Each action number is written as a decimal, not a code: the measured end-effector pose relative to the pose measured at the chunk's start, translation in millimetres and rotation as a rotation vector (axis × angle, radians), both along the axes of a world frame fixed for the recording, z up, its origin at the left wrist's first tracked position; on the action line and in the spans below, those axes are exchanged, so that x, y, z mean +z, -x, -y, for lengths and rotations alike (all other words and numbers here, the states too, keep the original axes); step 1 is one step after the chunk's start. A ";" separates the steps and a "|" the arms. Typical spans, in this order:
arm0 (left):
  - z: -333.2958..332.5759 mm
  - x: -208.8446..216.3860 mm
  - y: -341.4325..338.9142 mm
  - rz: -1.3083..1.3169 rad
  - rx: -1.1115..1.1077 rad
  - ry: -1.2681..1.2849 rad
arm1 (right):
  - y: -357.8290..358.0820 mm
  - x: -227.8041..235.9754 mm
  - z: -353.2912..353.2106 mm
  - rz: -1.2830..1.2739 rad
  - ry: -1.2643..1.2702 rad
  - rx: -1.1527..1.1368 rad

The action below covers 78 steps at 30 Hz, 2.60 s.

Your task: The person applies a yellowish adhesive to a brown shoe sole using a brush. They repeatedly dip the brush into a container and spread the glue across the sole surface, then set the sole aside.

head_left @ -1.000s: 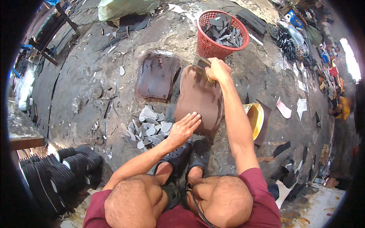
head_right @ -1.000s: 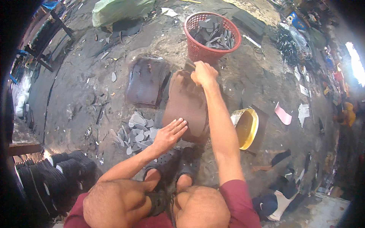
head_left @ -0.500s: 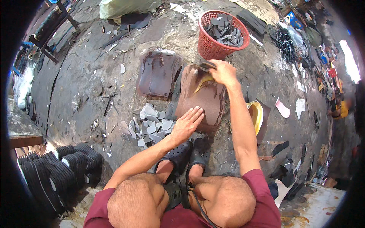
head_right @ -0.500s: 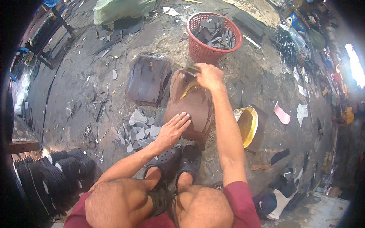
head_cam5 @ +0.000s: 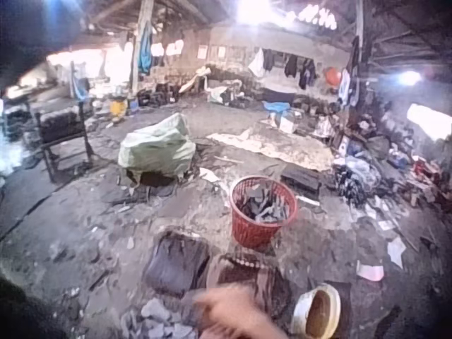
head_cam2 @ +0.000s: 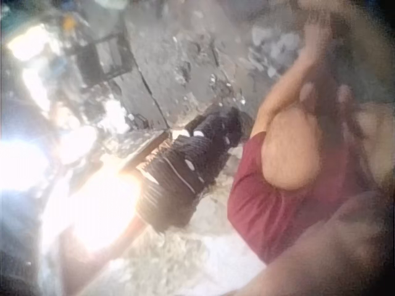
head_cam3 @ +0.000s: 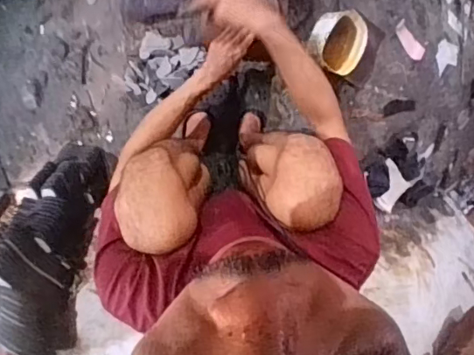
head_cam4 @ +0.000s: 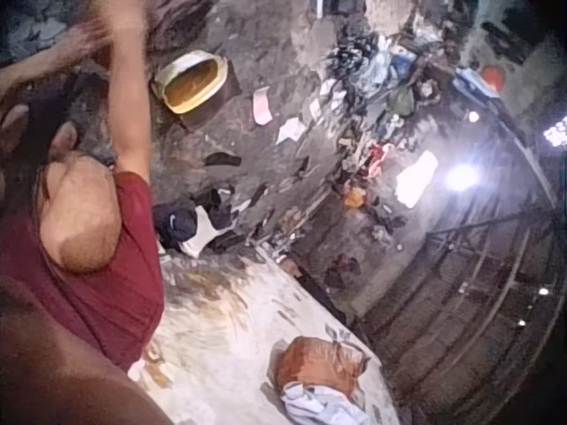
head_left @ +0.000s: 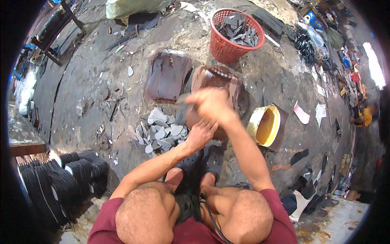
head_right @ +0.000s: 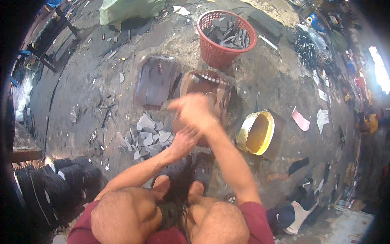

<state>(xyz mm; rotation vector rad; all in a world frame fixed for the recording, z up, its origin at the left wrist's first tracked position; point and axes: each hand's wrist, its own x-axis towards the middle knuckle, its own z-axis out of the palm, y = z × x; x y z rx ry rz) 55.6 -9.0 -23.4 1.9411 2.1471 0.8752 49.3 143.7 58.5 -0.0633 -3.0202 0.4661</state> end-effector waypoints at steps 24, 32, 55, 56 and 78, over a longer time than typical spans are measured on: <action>-4.2 16.4 -10.3 -0.040 -0.005 -0.010 | -73.1 98.8 -47.0 -0.537 0.531 -0.383; 2.9 -6.4 -9.4 -0.171 -0.067 -0.027 | -15.5 0.8 -131.0 -0.083 0.191 -0.054; -1.6 7.8 -0.4 -0.082 -0.006 -0.037 | -57.9 52.6 -93.8 0.331 -0.033 -0.420; -0.7 6.0 0.0 -0.072 -0.003 -0.041 | -55.3 51.3 -83.5 0.238 -0.056 -0.488; 44.4 -6.3 26.9 0.694 0.687 -0.083 | -96.1 7.6 -46.8 0.106 0.099 -0.324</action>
